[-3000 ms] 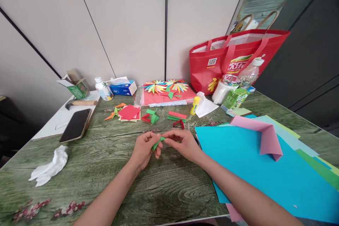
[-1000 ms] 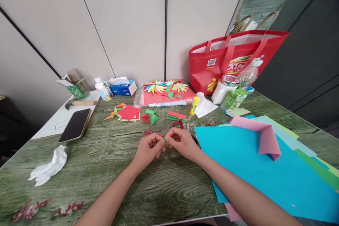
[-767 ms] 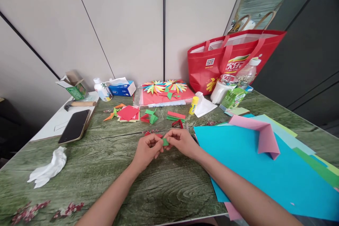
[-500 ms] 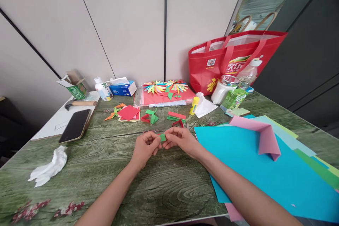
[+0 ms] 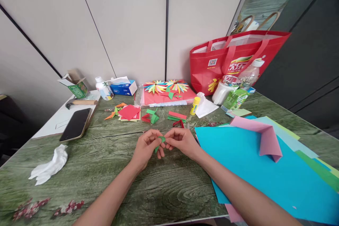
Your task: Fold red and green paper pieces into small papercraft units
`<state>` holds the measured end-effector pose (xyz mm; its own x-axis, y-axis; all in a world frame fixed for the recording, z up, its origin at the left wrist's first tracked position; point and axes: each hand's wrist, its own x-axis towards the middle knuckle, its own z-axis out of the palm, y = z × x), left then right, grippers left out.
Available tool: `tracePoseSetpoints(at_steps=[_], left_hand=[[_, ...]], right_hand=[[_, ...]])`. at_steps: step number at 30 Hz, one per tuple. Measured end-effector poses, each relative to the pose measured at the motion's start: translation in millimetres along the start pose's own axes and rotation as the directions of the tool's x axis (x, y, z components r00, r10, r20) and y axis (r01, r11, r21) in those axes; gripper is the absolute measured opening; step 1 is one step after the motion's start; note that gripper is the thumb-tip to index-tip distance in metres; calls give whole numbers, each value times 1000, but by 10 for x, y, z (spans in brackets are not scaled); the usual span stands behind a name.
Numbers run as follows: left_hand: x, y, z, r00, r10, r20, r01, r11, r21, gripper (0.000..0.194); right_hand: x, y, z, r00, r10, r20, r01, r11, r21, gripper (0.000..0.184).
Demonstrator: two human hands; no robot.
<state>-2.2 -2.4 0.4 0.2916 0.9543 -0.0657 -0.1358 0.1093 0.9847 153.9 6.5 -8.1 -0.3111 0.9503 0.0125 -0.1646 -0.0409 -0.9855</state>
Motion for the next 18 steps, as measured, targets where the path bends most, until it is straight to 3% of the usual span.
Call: tracePoseSetpoints(at_steps=[8, 13, 18], left_hand=[[-3, 6, -6, 999, -1, -32, -3, 994, -107, 4], [0, -8, 3, 998, 48, -40, -49, 998, -43, 8], [-1, -11, 18, 998, 58, 3, -59, 998, 39, 12]], right_hand=[[2, 12, -42, 994, 88, 70, -95, 989, 113, 24], [2, 19, -53, 979, 183, 85, -198, 952, 234, 29], [3, 46, -53, 981, 190, 49, -196, 966, 169, 29]])
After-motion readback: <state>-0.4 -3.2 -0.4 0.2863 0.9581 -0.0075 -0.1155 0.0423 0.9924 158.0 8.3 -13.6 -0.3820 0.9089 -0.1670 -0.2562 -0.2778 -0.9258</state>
